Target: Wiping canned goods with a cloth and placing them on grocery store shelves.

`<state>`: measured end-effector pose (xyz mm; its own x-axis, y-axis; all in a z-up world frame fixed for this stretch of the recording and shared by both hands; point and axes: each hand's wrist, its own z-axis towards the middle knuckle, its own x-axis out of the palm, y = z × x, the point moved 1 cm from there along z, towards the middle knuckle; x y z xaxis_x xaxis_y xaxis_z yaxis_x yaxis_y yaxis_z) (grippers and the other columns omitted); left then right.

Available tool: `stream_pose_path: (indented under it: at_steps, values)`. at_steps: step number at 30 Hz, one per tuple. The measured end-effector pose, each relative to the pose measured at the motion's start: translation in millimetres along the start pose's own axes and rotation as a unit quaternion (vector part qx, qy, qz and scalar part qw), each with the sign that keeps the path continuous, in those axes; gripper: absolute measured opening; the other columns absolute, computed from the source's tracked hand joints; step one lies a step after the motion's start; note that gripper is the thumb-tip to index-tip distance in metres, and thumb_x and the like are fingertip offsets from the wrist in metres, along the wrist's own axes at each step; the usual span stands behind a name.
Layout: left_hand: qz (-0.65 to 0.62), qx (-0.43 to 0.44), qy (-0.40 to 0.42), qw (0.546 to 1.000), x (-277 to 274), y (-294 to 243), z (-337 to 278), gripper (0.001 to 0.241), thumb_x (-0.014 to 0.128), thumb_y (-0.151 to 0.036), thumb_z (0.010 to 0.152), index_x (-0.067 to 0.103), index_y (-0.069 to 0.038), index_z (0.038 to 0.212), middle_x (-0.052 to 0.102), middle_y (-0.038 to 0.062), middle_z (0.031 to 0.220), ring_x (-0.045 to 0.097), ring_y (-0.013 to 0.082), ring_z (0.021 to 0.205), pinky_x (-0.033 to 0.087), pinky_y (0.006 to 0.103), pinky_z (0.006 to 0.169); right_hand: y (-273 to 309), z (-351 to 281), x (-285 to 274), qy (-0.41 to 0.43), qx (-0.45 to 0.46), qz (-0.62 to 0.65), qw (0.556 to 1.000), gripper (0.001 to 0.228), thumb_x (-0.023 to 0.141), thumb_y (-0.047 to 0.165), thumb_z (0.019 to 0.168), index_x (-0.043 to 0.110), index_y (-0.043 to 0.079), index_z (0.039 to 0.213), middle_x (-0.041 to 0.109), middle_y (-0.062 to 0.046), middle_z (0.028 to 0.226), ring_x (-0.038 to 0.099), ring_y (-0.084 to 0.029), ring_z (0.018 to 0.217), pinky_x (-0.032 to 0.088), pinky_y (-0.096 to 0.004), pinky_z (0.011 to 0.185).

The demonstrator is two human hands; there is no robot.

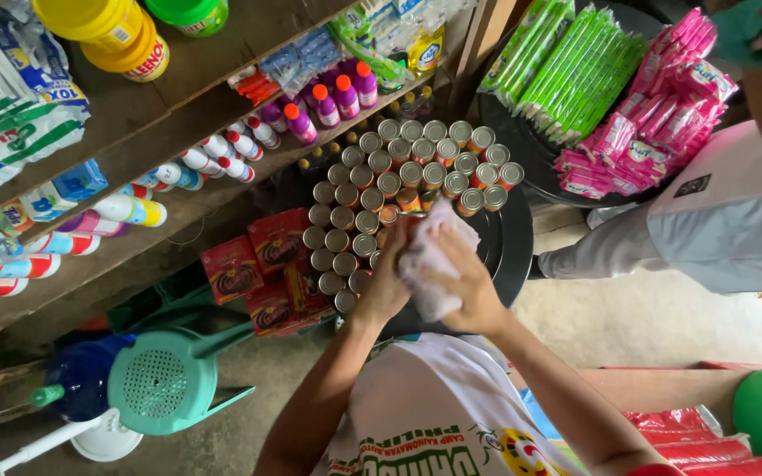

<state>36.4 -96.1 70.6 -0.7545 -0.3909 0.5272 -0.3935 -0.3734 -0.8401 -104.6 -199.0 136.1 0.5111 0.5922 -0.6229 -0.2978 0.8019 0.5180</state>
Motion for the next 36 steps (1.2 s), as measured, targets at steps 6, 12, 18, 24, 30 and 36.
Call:
stream_pose_path:
  at_steps: [6, 12, 18, 24, 30, 36]
  values:
    - [0.117, 0.021, 0.007, 0.993, 29.9, -56.5, 10.2, 0.048, 0.061, -0.025, 0.108, 0.045, -0.009, 0.150, 0.049, 0.011, 0.147, 0.050, 0.0267, 0.136, 0.045, 0.0426, 0.112, 1.0, 7.6, -2.6, -0.079, 0.161, 0.063, 0.982, 0.057, 0.066, 0.026, 0.077, 0.068, 0.007, 0.131, 0.031, -0.035, 0.161, 0.029, -0.052, 0.153, 0.027, -0.054, 0.123]
    - [-0.219, -0.086, -0.014, 0.972, 5.3, 1.8, 5.7, 0.048, 0.056, -0.029, 0.112, 0.048, 0.003, 0.147, 0.056, 0.018, 0.142, 0.056, 0.0313, 0.127, 0.047, 0.0460, 0.106, -3.3, 2.7, 2.2, -0.039, 0.051, 0.027, 0.998, 0.047, 0.071, 0.023, 0.075, 0.075, 0.013, 0.121, 0.045, -0.025, 0.157, 0.036, -0.048, 0.153, 0.030, -0.057, 0.126]
    - [0.015, -0.024, 0.014, 0.999, 16.8, -16.2, 6.8, 0.039, 0.049, -0.028, 0.117, 0.051, -0.002, 0.146, 0.060, 0.010, 0.138, 0.059, 0.0215, 0.125, 0.048, 0.0390, 0.111, 3.6, -5.3, 4.5, -0.051, 0.034, -0.004, 0.998, 0.043, 0.072, 0.026, 0.079, 0.075, 0.014, 0.120, 0.042, -0.029, 0.158, 0.035, -0.050, 0.152, 0.028, -0.059, 0.126]
    - [-0.259, -0.117, -0.005, 0.959, -2.7, 14.0, -4.5, 0.051, 0.042, -0.041, 0.116, 0.050, -0.002, 0.148, 0.061, 0.007, 0.137, 0.058, 0.0195, 0.125, 0.046, 0.0381, 0.110, -1.1, 0.8, -4.0, -0.088, 0.142, 0.052, 0.985, 0.048, 0.062, 0.032, 0.083, 0.074, 0.014, 0.126, 0.041, -0.031, 0.161, 0.037, -0.050, 0.154, 0.028, -0.057, 0.127]
    - [-0.196, -0.093, 0.010, 0.976, 12.0, -18.8, -13.5, 0.057, 0.045, -0.046, 0.118, 0.048, -0.001, 0.152, 0.056, 0.013, 0.143, 0.055, 0.0222, 0.134, 0.043, 0.0382, 0.118, 6.4, -10.5, -2.3, 0.070, -0.039, -0.030, 0.996, 0.050, 0.069, 0.037, 0.073, 0.078, 0.022, 0.120, 0.049, -0.021, 0.156, 0.043, -0.046, 0.147, 0.030, -0.058, 0.123]
    - [0.026, -0.008, 0.043, 0.999, 29.0, -50.5, -7.4, 0.054, 0.054, -0.034, 0.109, 0.043, -0.003, 0.151, 0.049, 0.013, 0.150, 0.048, 0.0244, 0.137, 0.041, 0.0398, 0.115, 0.7, -5.3, -6.6, -0.066, 0.112, -0.013, 0.991, 0.062, 0.065, 0.031, 0.074, 0.069, 0.015, 0.134, 0.040, -0.025, 0.162, 0.035, -0.052, 0.153, 0.029, -0.059, 0.127]
